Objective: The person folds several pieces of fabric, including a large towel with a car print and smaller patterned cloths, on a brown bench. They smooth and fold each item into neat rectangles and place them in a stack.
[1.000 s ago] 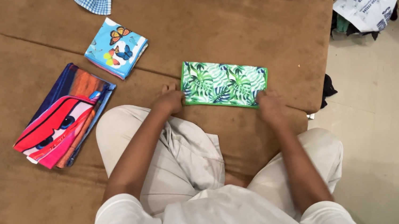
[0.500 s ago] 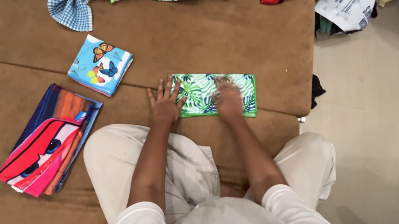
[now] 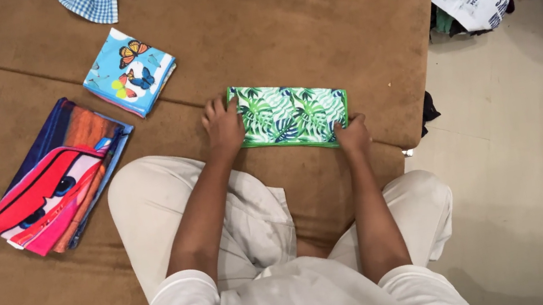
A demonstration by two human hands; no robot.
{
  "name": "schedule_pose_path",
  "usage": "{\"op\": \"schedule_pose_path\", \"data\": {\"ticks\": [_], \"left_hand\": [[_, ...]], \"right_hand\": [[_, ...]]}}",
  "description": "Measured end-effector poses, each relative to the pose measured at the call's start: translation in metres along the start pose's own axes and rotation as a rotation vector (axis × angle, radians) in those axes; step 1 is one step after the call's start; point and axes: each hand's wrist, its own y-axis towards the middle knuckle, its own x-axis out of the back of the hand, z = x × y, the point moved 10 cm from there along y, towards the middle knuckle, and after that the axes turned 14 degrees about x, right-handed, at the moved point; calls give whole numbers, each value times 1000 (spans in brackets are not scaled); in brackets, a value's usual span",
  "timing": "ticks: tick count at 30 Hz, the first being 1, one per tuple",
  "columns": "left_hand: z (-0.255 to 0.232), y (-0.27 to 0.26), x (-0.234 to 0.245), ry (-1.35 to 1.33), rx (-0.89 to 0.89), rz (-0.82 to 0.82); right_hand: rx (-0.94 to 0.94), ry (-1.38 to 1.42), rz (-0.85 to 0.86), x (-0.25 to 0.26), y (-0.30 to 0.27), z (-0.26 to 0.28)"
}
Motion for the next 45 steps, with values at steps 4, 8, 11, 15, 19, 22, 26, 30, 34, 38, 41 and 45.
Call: {"op": "schedule_pose_path", "data": {"ticks": [4,8,11,15,19,22,26,30,34,38,41,45], "left_hand": [[-18,-7,-23,-301,-164,82],[1,13,-44,-951,-33,232],[24,26,-96,-1262,321,566],[28,41,-88,-1213,183,473],[48,41,-45,-843,235,165],[60,30,-18,-556,393,110],[52,22,13,-464,421,56],[52,22,17,-382,442,40],[25,17,17,-168,192,-51],[-21,-5,18,46,-134,-147],[-9,-3,10,110,43,40],[-11,5,33,221,20,-38]], "right_hand": [[76,697,-95,-14,26,5],[376,698,-78,-26,30,80],[511,430,-65,-47,4,154],[548,292,13,-82,-42,233],[760,178,-31,-86,-78,282],[683,128,121,-110,-88,278],[712,143,201,-129,-98,272],[809,248,192,-129,-102,266],[805,99,-20,-104,-89,252],[905,-54,47,-99,-79,250],[866,-102,163,-103,-77,232],[793,-180,161,-102,-72,205]]}}
